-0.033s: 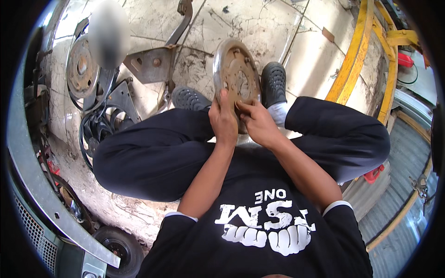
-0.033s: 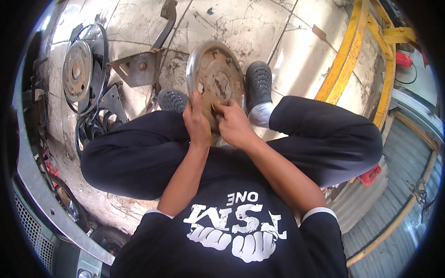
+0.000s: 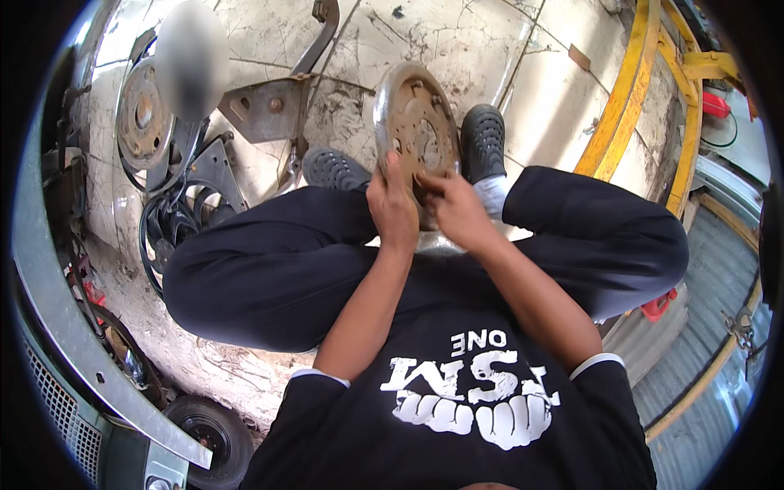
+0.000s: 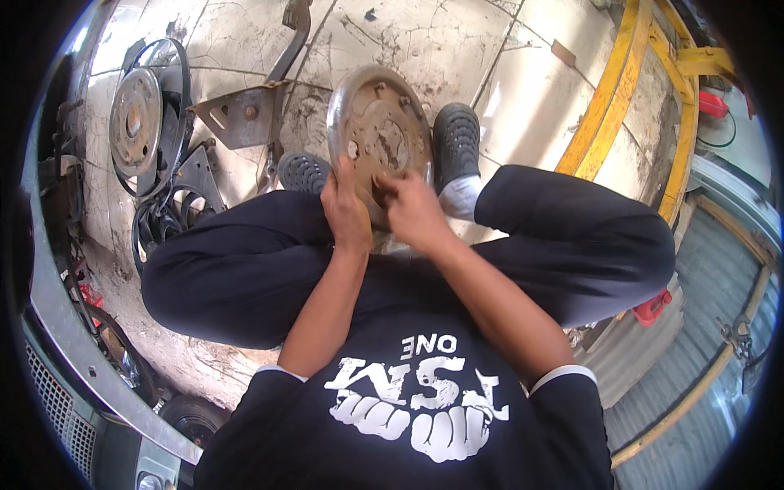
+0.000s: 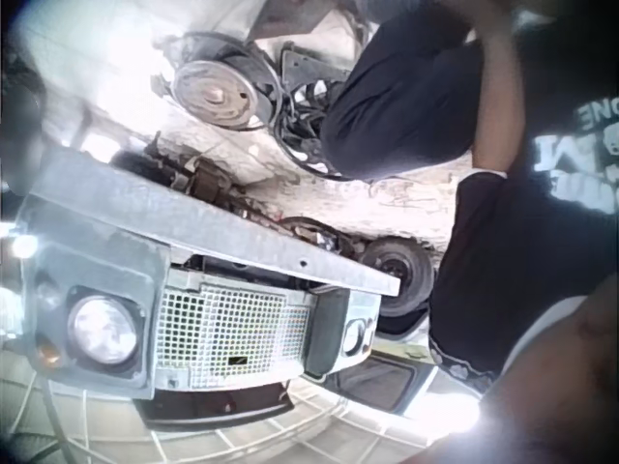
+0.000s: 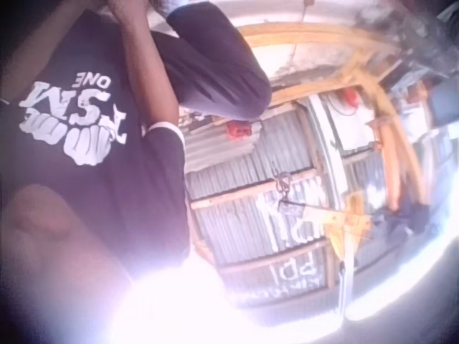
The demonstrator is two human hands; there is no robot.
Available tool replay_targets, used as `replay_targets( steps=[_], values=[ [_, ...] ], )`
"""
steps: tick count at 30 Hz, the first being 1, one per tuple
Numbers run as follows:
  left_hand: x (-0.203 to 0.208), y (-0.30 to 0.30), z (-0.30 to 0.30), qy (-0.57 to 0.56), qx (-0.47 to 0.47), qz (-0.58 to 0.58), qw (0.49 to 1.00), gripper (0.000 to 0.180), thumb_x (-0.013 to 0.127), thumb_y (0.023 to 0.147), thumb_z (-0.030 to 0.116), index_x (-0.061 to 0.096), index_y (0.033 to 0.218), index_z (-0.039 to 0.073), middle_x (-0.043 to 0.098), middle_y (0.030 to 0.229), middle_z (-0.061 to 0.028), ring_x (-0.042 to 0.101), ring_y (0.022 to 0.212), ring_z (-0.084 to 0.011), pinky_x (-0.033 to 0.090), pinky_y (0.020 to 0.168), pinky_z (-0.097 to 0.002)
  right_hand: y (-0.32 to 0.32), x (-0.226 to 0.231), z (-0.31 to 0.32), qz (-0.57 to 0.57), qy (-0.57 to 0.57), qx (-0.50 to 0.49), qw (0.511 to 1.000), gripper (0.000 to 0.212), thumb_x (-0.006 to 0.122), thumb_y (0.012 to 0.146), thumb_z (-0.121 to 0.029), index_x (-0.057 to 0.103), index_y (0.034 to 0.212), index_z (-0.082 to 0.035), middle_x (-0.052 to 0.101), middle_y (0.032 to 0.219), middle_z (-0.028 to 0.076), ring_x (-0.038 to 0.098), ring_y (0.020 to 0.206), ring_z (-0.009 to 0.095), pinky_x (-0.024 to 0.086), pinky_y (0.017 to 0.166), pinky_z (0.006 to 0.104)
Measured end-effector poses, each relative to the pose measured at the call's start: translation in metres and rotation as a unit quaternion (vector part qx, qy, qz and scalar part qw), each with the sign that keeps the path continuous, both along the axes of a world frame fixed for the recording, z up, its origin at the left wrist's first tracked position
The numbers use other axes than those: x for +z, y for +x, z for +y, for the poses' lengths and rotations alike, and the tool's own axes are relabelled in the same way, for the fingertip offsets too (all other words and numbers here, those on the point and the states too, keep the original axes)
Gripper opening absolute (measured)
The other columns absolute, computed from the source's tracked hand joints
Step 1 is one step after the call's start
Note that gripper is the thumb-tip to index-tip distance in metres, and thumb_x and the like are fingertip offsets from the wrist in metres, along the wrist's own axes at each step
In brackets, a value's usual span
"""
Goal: The person sits on the floor and scrubs the inside surface of a brake drum with a small abrasive pad. They rotate the drum and repeatedly rub the inner rim and central hub area to remove rust and grime.
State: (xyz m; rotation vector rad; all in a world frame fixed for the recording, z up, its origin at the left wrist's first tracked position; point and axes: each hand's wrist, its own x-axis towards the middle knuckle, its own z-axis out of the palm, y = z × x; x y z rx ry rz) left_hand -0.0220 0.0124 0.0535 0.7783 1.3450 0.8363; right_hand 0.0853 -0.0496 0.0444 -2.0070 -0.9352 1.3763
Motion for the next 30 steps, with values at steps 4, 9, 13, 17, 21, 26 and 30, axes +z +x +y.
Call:
replay_targets(
  steps=[4, 9, 13, 17, 21, 26, 30],
  values=[
    [0.003, 0.002, 0.005, -0.001, -0.013, 0.007, 1.0, 0.055, 0.053, 0.111, 0.043, 0.067, 0.119, -0.01, 0.071, 0.099, -0.0112, 0.063, 0.093, -0.0174, 0.05, 0.085, -0.0333, 0.005, -0.004, -0.002, -0.039, -0.067, 0.049, 0.996, 0.04, 0.061, 0.096, 0.003, 0.068, 0.135, 0.003, 0.06, 0.13, 0.022, 0.061, 0.126, 0.035, 0.05, 0.105, 0.0394],
    [0.004, 0.003, 0.005, 0.011, -0.037, 0.012, 0.999, 0.055, 0.055, 0.11, 0.043, 0.068, 0.123, -0.009, 0.072, 0.107, -0.0095, 0.063, 0.094, -0.0173, 0.05, 0.087, -0.0319, 0.029, -0.046, -0.019, -0.103, -0.048, 0.067, 0.991, 0.036, 0.061, 0.087, -0.004, 0.074, 0.12, -0.006, 0.069, 0.116, 0.027, 0.062, 0.117, 0.044, 0.048, 0.103, 0.0447],
    [0.003, 0.001, 0.013, -0.047, -0.046, -0.083, 0.994, 0.043, 0.069, 0.103, 0.03, 0.068, 0.127, -0.006, 0.072, 0.114, -0.0094, 0.065, 0.099, -0.0166, 0.052, 0.09, -0.0308, 0.016, -0.04, 0.005, 0.142, -0.032, -0.207, 0.968, 0.038, 0.056, 0.1, -0.003, 0.065, 0.136, 0.003, 0.065, 0.101, 0.007, 0.061, 0.088, 0.022, 0.051, 0.077, 0.037],
    [0.002, 0.005, 0.032, -0.09, -0.083, -0.103, 0.987, 0.04, 0.072, 0.094, 0.012, 0.067, 0.13, -0.005, 0.072, 0.114, -0.0115, 0.067, 0.099, -0.0175, 0.054, 0.09, -0.0313, 0.033, -0.002, 0.022, 0.332, -0.028, -0.399, 0.854, 0.045, 0.058, 0.1, -0.005, 0.061, 0.145, -0.004, 0.059, 0.095, -0.002, 0.053, 0.073, 0.009, 0.04, 0.061, 0.0267],
    [-0.004, 0.004, 0.033, -0.053, -0.125, -0.101, 0.985, 0.047, 0.061, 0.086, -0.004, 0.064, 0.133, -0.007, 0.073, 0.114, -0.012, 0.069, 0.098, -0.0189, 0.055, 0.088, -0.0319, 0.036, 0.017, 0.026, 0.358, 0.025, -0.515, 0.778, 0.036, 0.056, 0.1, -0.008, 0.066, 0.135, -0.009, 0.059, 0.093, -0.003, 0.052, 0.07, 0.01, 0.04, 0.059, 0.0275],
    [-0.003, 0.004, 0.014, -0.01, -0.101, -0.114, 0.988, 0.054, 0.057, 0.082, -0.011, 0.062, 0.135, -0.006, 0.071, 0.116, -0.0117, 0.071, 0.095, -0.0198, 0.058, 0.08, -0.0295, 0.026, 0.055, 0.029, 0.37, 0.077, -0.558, 0.739, 0.029, 0.059, 0.102, -0.014, 0.067, 0.131, -0.013, 0.06, 0.092, -0.004, 0.053, 0.069, 0.01, 0.039, 0.059, 0.0279],
    [0.018, 0.014, 0.007, -0.024, -0.054, -0.118, 0.991, 0.061, 0.056, 0.079, -0.013, 0.06, 0.14, -0.003, 0.07, 0.118, -0.0112, 0.07, 0.096, -0.019, 0.058, 0.08, -0.0296, 0.012, 0.073, 0.029, 0.393, 0.12, -0.558, 0.721, 0.029, 0.07, 0.102, -0.025, 0.067, 0.129, -0.013, 0.06, 0.092, -0.005, 0.052, 0.07, 0.009, 0.039, 0.06, 0.0268]
  ],
)
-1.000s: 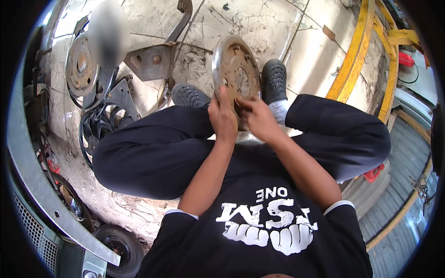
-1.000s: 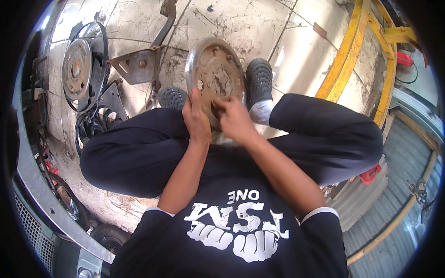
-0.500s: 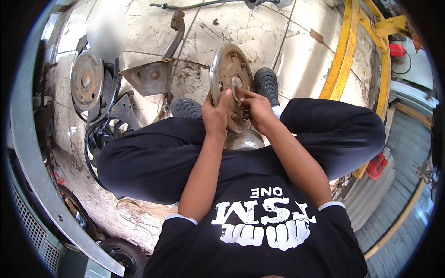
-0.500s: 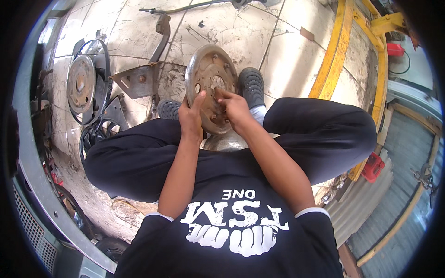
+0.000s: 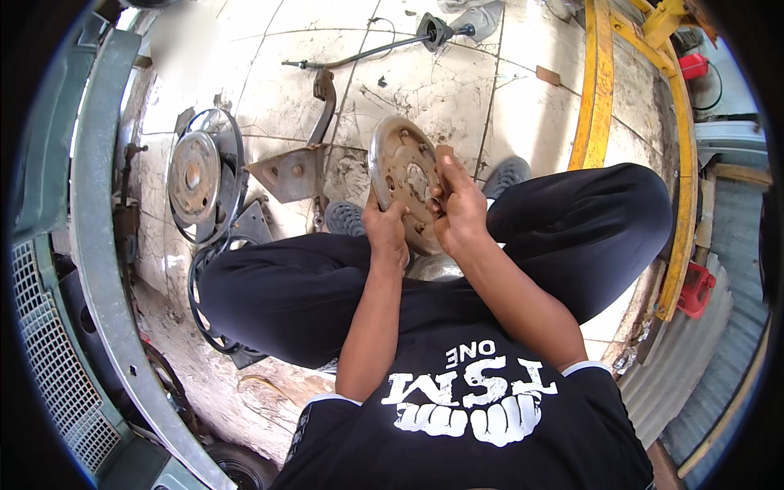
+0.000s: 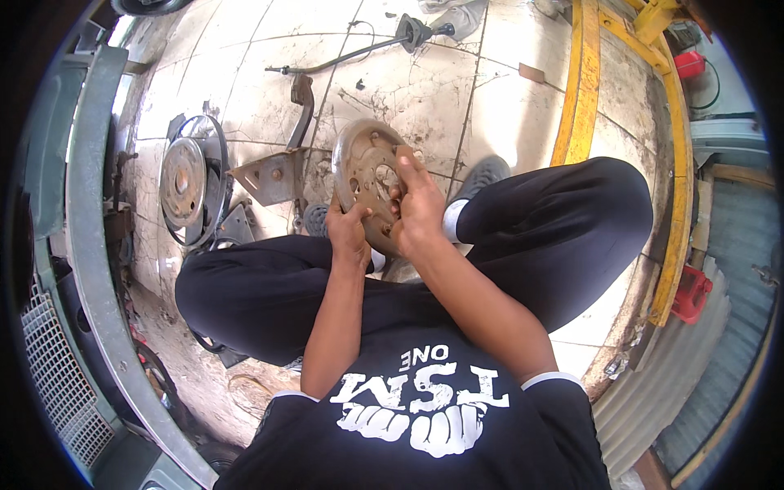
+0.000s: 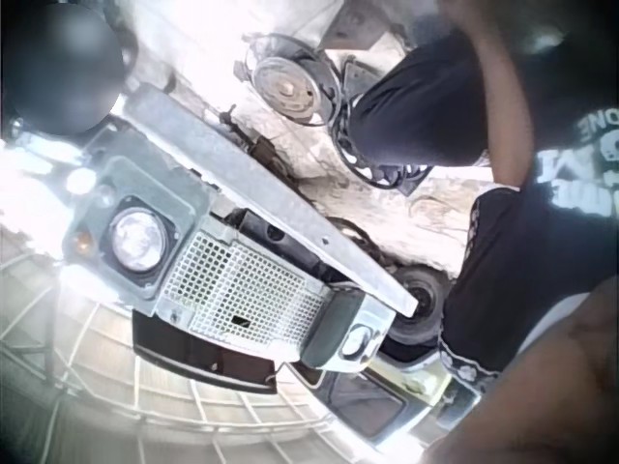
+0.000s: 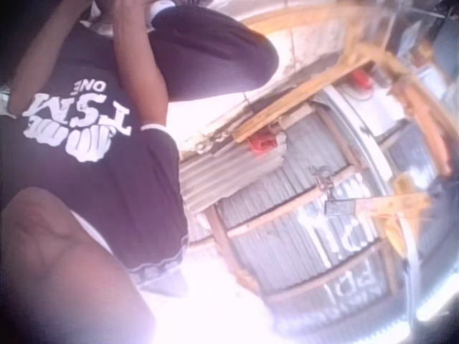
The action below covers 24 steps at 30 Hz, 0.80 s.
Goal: The person sits on the floor and scrubs the inside surface of a brake drum with a small abrasive pad. They rotate the drum and repeatedly rub the inner rim and central hub area to remove rust and grime.
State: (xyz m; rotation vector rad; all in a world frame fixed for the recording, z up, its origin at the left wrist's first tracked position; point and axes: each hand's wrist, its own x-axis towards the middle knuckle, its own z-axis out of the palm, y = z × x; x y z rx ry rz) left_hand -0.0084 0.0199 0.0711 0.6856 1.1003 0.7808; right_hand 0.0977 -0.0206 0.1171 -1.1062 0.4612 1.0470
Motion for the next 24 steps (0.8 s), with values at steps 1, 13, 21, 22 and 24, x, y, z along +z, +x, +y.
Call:
replay_targets(
  steps=[1, 13, 21, 22, 24],
  values=[
    [0.005, 0.001, -0.001, -0.003, 0.003, 0.002, 1.0, 0.063, 0.056, 0.079, -0.014, 0.06, 0.14, -0.002, 0.07, 0.119, -0.0111, 0.07, 0.096, -0.0187, 0.058, 0.081, -0.0297, -0.001, 0.002, 0.0, 0.001, 0.022, 0.003, 1.0, 0.031, 0.074, 0.101, -0.03, 0.067, 0.126, -0.013, 0.061, 0.092, -0.005, 0.053, 0.07, 0.008, 0.039, 0.06, 0.0253],
    [0.028, 0.01, -0.002, 0.127, -0.16, 0.087, 0.975, 0.064, 0.075, 0.096, 0.012, 0.046, 0.151, -0.001, 0.066, 0.131, -0.0107, 0.066, 0.114, -0.0174, 0.052, 0.1, -0.0326, -0.017, 0.064, 0.012, -0.11, 0.142, -0.062, 0.982, 0.027, 0.067, 0.106, -0.027, 0.065, 0.123, -0.006, 0.072, 0.106, 0.007, 0.065, 0.079, 0.011, 0.055, 0.07, 0.0263],
    [0.043, 0.053, 0.048, 0.065, -0.039, 0.157, 0.985, 0.076, 0.065, 0.089, -0.006, 0.038, 0.159, 0.006, 0.055, 0.146, -0.0209, 0.062, 0.125, -0.0285, 0.05, 0.106, -0.0378, 0.028, 0.055, 0.015, -0.016, 0.168, -0.106, 0.98, 0.027, 0.063, 0.106, -0.02, 0.064, 0.126, -0.002, 0.072, 0.113, 0.011, 0.064, 0.084, 0.015, 0.052, 0.077, 0.027],
    [0.042, 0.05, 0.056, 0.07, -0.081, 0.138, 0.985, 0.075, 0.063, 0.088, -0.007, 0.039, 0.158, 0.005, 0.055, 0.145, -0.0209, 0.062, 0.125, -0.0284, 0.051, 0.106, -0.0384, 0.028, 0.052, 0.015, -0.003, 0.164, -0.113, 0.98, 0.028, 0.062, 0.106, -0.021, 0.064, 0.125, -0.002, 0.072, 0.113, 0.011, 0.064, 0.083, 0.016, 0.052, 0.077, 0.0277],
    [0.043, 0.038, 0.079, 0.08, -0.165, 0.098, 0.978, 0.074, 0.06, 0.088, -0.009, 0.04, 0.157, 0.005, 0.057, 0.143, -0.021, 0.063, 0.125, -0.0282, 0.053, 0.105, -0.0397, 0.029, 0.054, 0.012, -0.008, 0.143, -0.094, 0.985, 0.028, 0.062, 0.106, -0.023, 0.064, 0.125, -0.002, 0.072, 0.11, 0.01, 0.064, 0.083, 0.017, 0.051, 0.076, 0.0291]
  ],
)
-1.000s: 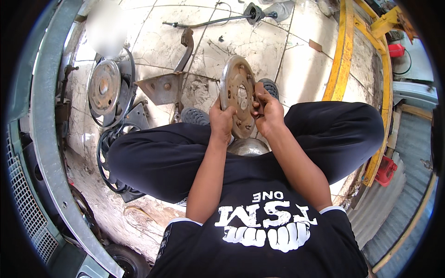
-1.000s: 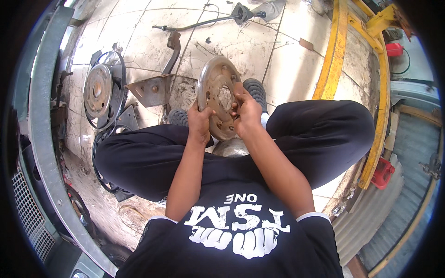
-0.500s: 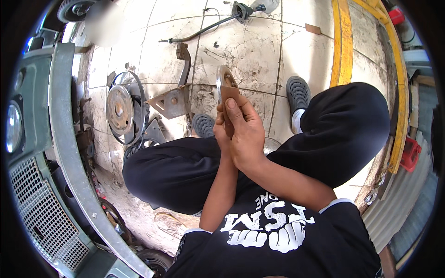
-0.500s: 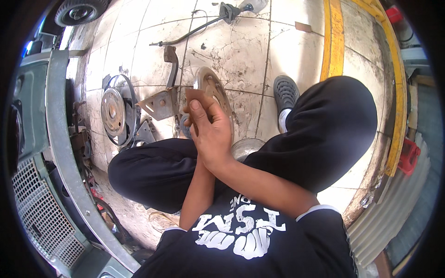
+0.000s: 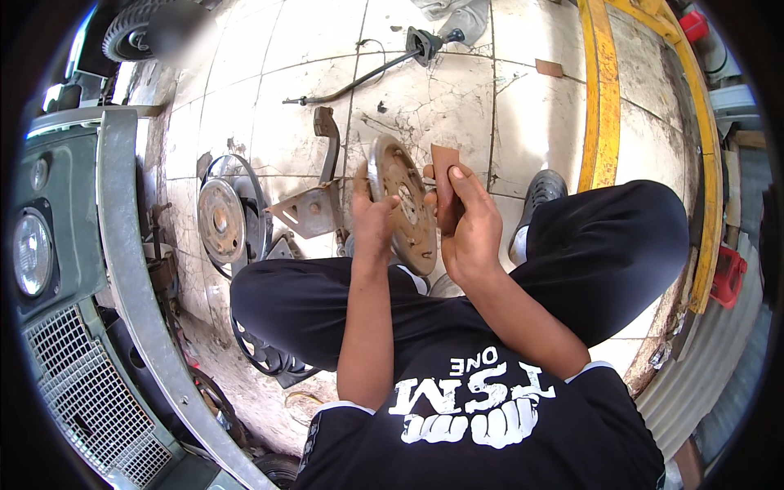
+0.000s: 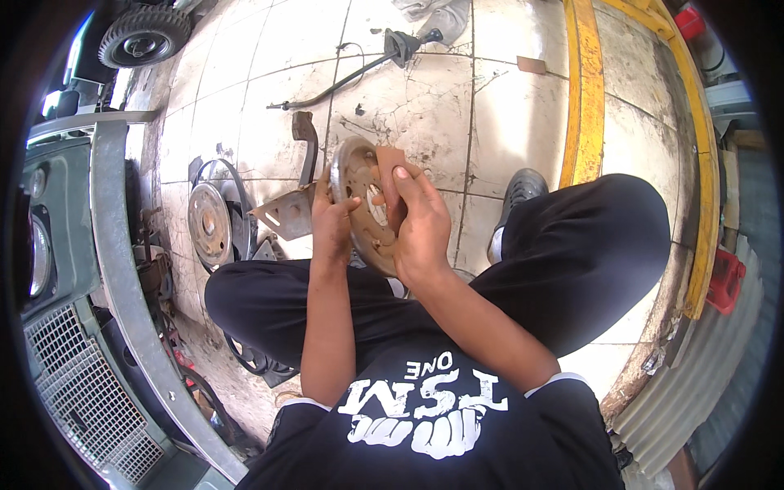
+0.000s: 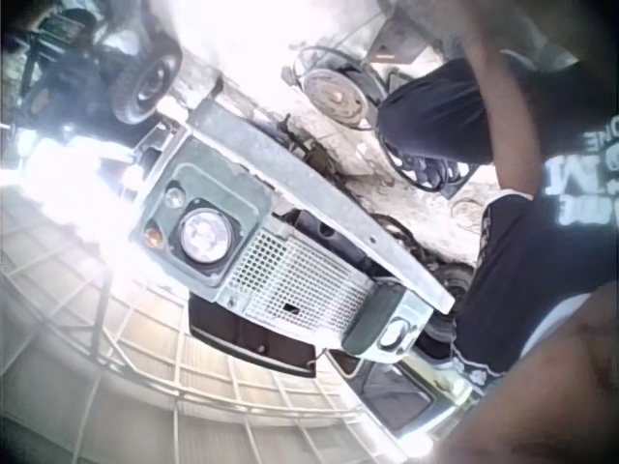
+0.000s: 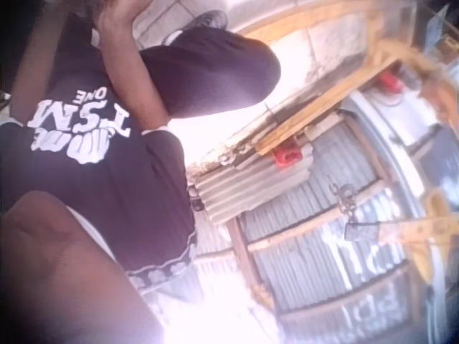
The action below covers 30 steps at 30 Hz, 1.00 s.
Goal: The person sits on the floor and scrubs the inside surface of a brake drum with a small abrasive pad. They rotate the drum and repeatedly rub the inner rim and central hub area to remove rust and grime.
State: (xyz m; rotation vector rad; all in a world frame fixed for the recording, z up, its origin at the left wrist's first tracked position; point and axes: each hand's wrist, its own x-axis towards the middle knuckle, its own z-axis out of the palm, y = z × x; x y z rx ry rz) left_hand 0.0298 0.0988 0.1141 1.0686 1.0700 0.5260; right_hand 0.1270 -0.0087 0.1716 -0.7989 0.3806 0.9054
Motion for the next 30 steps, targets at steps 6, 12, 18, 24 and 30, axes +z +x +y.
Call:
replay_targets(
  steps=[6, 12, 18, 24, 30],
  values=[
    [0.006, -0.003, 0.025, -0.049, 0.025, 0.046, 0.997, 0.055, 0.062, 0.09, -0.001, 0.052, 0.144, -0.001, 0.068, 0.124, -0.0175, 0.07, 0.103, -0.0293, 0.057, 0.089, -0.0377, -0.004, -0.012, -0.012, 0.053, 0.004, 0.064, 0.997, 0.034, 0.062, 0.106, -0.03, 0.065, 0.126, -0.003, 0.072, 0.098, 0.008, 0.062, 0.078, 0.013, 0.047, 0.073, 0.0265],
    [-0.019, -0.014, 0.06, -0.044, -0.016, 0.187, 0.981, 0.057, 0.068, 0.085, 0.01, 0.05, 0.138, 0.0, 0.066, 0.106, -0.0164, 0.066, 0.092, -0.0251, 0.056, 0.076, -0.0368, -0.001, -0.034, -0.02, 0.002, 0.001, 0.085, 0.996, 0.027, 0.063, 0.108, -0.03, 0.064, 0.121, -0.007, 0.063, 0.091, 0.0, 0.061, 0.079, 0.012, 0.049, 0.072, 0.0291],
    [0.005, -0.011, 0.022, -0.079, -0.037, 0.139, 0.986, 0.056, 0.063, 0.088, 0.004, 0.047, 0.142, 0.003, 0.062, 0.12, -0.0156, 0.065, 0.104, -0.0252, 0.057, 0.089, -0.0386, -0.01, -0.027, -0.033, -0.033, 0.043, 0.073, 0.996, 0.03, 0.064, 0.108, -0.028, 0.063, 0.128, -0.006, 0.067, 0.108, 0.001, 0.065, 0.096, 0.01, 0.053, 0.087, 0.028],
    [-0.013, 0.003, -0.001, 0.207, -0.087, 0.103, 0.969, 0.078, 0.065, 0.093, 0.004, 0.031, 0.163, 0.011, 0.055, 0.144, -0.0221, 0.054, 0.137, -0.0321, 0.048, 0.109, -0.0377, 0.001, -0.035, -0.035, -0.087, 0.028, 0.11, 0.99, 0.033, 0.073, 0.102, -0.021, 0.064, 0.127, -0.003, 0.069, 0.118, 0.006, 0.064, 0.108, 0.011, 0.052, 0.095, 0.0292],
    [-0.007, 0.003, 0.011, 0.364, -0.136, 0.129, 0.912, 0.033, 0.061, 0.101, 0.012, 0.07, 0.133, 0.011, 0.051, 0.148, -0.0263, 0.049, 0.142, -0.0417, 0.04, 0.117, -0.0477, 0.011, -0.053, -0.035, -0.063, -0.036, 0.079, 0.994, 0.036, 0.08, 0.096, -0.014, 0.063, 0.125, -0.003, 0.07, 0.114, 0.006, 0.065, 0.105, 0.013, 0.051, 0.097, 0.0304]
  ],
)
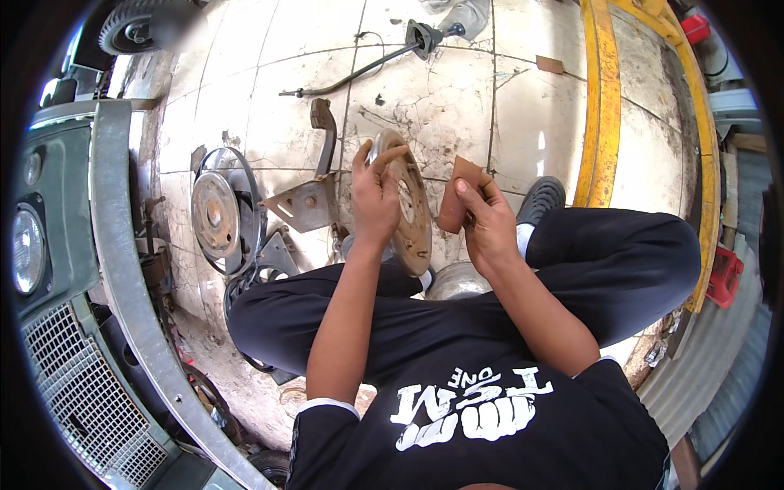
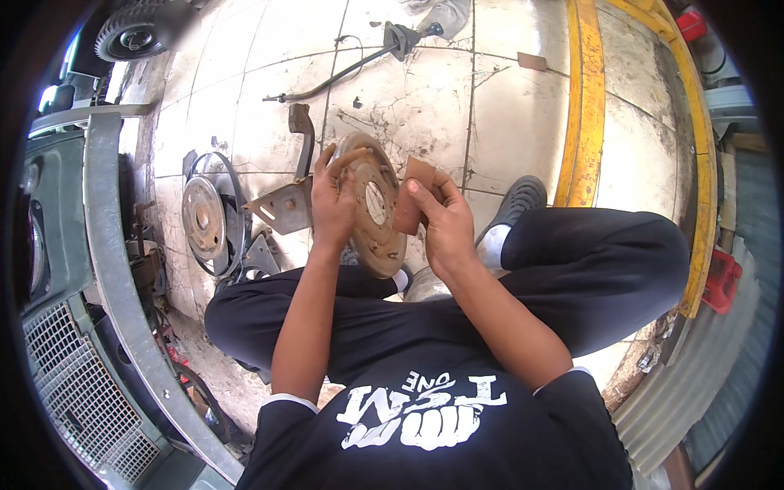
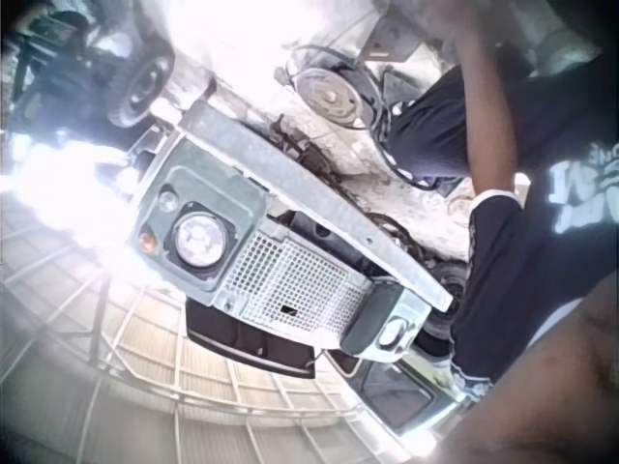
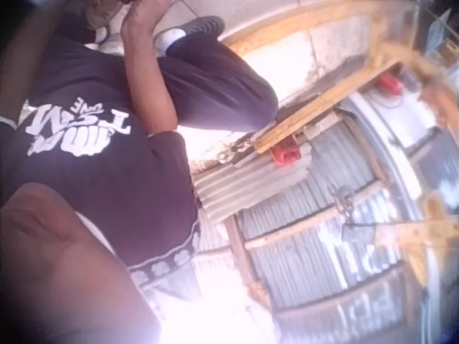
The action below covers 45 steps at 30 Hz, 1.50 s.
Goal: The person sits on the floor and scrubs the inside surface of a brake drum with a small abrasive pad. They rotate the drum and repeatedly rub the inner rim and central hub area to remove rust and grime.
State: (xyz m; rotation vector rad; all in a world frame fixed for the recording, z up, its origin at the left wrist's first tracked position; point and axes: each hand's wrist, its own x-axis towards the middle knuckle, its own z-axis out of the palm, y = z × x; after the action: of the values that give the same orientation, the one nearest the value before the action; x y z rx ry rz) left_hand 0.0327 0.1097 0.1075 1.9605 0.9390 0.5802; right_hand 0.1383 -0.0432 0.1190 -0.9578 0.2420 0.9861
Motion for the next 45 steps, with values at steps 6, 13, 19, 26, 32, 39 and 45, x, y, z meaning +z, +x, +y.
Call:
replay_targets(
  steps=[6, 13, 19, 26, 32, 39, 45],
  values=[
    [0.003, 0.003, -0.012, 0.056, -0.024, 0.03, 0.998, 0.038, 0.059, 0.107, 0.039, 0.079, 0.116, 0.008, 0.048, 0.148, -0.0342, 0.05, 0.139, -0.0481, 0.044, 0.112, -0.0507, -0.003, -0.017, 0.007, -0.124, -0.058, 0.026, 0.99, 0.036, 0.085, 0.091, -0.011, 0.064, 0.119, -0.002, 0.073, 0.107, 0.005, 0.067, 0.099, 0.012, 0.053, 0.09, 0.0293],
    [0.001, -0.004, -0.009, 0.015, -0.075, 0.056, 0.995, 0.036, 0.064, 0.103, 0.037, 0.078, 0.119, 0.007, 0.037, 0.158, -0.0387, 0.047, 0.143, -0.0502, 0.043, 0.115, -0.05, -0.01, -0.027, 0.014, -0.194, -0.074, 0.114, 0.972, 0.035, 0.086, 0.091, -0.015, 0.067, 0.116, -0.001, 0.074, 0.104, 0.006, 0.069, 0.093, 0.012, 0.056, 0.084, 0.0285],
    [-0.009, -0.005, -0.012, 0.02, -0.103, 0.047, 0.993, 0.031, 0.066, 0.1, 0.027, 0.075, 0.123, 0.007, 0.037, 0.162, -0.0334, 0.049, 0.142, -0.0484, 0.043, 0.115, -0.0492, -0.009, -0.032, 0.016, -0.173, -0.074, 0.141, 0.972, 0.037, 0.083, 0.094, -0.021, 0.069, 0.121, 0.0, 0.075, 0.109, 0.006, 0.069, 0.097, 0.012, 0.055, 0.088, 0.0286],
    [0.0, 0.004, -0.009, 0.008, -0.095, 0.039, 0.995, 0.029, 0.069, 0.099, 0.026, 0.073, 0.115, 0.002, 0.049, 0.148, -0.0309, 0.056, 0.131, -0.0473, 0.046, 0.11, -0.0494, -0.011, -0.041, 0.015, -0.109, -0.003, 0.053, 0.993, 0.034, 0.074, 0.101, -0.017, 0.069, 0.129, 0.001, 0.073, 0.114, 0.007, 0.068, 0.103, 0.013, 0.054, 0.092, 0.0281],
    [-0.001, -0.004, 0.001, 0.03, -0.126, 0.054, 0.99, 0.026, 0.073, 0.097, 0.023, 0.07, 0.111, 0.001, 0.052, 0.139, -0.0306, 0.057, 0.124, -0.0488, 0.047, 0.106, -0.0504, -0.009, -0.046, 0.011, -0.105, 0.023, 0.041, 0.993, 0.037, 0.071, 0.103, -0.016, 0.065, 0.135, 0.002, 0.072, 0.122, 0.01, 0.067, 0.112, 0.015, 0.054, 0.097, 0.0289],
    [0.008, 0.003, -0.003, 0.012, -0.099, 0.048, 0.994, 0.026, 0.075, 0.095, 0.024, 0.071, 0.107, 0.001, 0.054, 0.134, -0.0312, 0.058, 0.123, -0.049, 0.048, 0.105, -0.0515, -0.004, -0.034, 0.015, -0.055, 0.032, 0.037, 0.997, 0.034, 0.073, 0.101, -0.013, 0.063, 0.133, -0.003, 0.069, 0.125, 0.009, 0.068, 0.108, 0.017, 0.058, 0.094, 0.0339],
    [0.003, -0.001, -0.012, 0.054, -0.095, 0.051, 0.993, 0.023, 0.074, 0.096, 0.023, 0.073, 0.106, 0.002, 0.056, 0.132, -0.0335, 0.054, 0.128, -0.0503, 0.046, 0.108, -0.052, -0.01, -0.04, 0.009, -0.077, -0.004, 0.052, 0.996, 0.028, 0.074, 0.101, -0.014, 0.068, 0.125, -0.001, 0.073, 0.116, 0.009, 0.068, 0.104, 0.015, 0.055, 0.091, 0.0295]
  ],
)
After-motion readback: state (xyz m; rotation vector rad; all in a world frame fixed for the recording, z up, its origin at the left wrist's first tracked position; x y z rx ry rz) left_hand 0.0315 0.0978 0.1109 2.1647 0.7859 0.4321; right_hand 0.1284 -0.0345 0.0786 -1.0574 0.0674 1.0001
